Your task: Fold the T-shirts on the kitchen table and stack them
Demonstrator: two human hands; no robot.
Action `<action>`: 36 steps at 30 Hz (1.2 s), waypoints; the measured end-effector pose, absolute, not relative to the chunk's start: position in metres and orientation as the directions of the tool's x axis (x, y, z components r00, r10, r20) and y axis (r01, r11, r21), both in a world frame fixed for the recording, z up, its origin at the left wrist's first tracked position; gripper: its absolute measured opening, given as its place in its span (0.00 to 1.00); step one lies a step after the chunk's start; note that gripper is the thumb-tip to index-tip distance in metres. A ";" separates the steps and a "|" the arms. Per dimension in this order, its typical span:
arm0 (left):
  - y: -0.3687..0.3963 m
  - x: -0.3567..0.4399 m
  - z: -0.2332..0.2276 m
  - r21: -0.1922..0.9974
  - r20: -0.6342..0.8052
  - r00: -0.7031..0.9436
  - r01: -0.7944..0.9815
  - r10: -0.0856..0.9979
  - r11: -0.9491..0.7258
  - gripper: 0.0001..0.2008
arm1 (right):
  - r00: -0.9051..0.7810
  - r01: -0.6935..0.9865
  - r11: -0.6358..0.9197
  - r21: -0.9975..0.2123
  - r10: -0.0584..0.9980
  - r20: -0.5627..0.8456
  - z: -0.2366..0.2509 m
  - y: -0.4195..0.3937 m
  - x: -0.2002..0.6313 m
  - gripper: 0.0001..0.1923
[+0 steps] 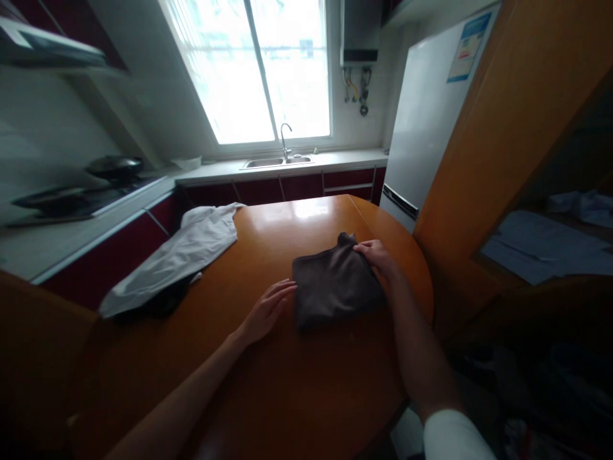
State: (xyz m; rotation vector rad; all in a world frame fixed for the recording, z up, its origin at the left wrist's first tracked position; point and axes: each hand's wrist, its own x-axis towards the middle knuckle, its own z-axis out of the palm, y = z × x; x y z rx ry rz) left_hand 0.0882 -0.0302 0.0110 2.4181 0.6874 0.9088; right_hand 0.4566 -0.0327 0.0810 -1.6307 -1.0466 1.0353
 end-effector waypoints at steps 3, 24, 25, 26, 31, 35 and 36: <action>-0.035 0.089 0.014 0.504 0.421 0.754 0.267 0.504 -0.822 0.19 | 0.306 0.270 -0.299 -0.915 0.928 -0.213 0.075 -0.030 0.464 0.09; -0.072 0.114 0.019 0.286 0.402 0.834 0.279 0.379 -0.917 0.24 | 0.366 0.638 -0.251 -0.727 0.931 0.000 0.043 -0.012 0.484 0.06; -0.072 0.114 0.017 0.289 0.400 0.838 0.269 0.371 -0.919 0.26 | 0.368 0.651 -0.239 -0.720 0.930 0.024 0.045 -0.011 0.485 0.06; -0.072 0.114 0.016 0.288 0.397 0.843 0.262 0.364 -0.921 0.27 | 0.372 0.662 -0.231 -0.713 0.927 0.045 0.046 -0.011 0.486 0.07; -0.074 0.116 0.015 0.229 0.358 0.880 0.241 0.312 -0.943 0.29 | 0.401 0.697 -0.243 -0.674 0.912 0.085 0.048 -0.013 0.492 0.07; -0.073 0.115 0.016 0.202 0.329 0.899 0.233 0.290 -0.951 0.28 | 0.404 0.707 -0.261 -0.657 0.912 0.072 0.044 -0.014 0.493 0.06; -0.073 0.115 0.016 0.205 0.326 0.898 0.237 0.295 -0.949 0.27 | 0.404 0.707 -0.265 -0.655 0.912 0.066 0.043 -0.014 0.493 0.05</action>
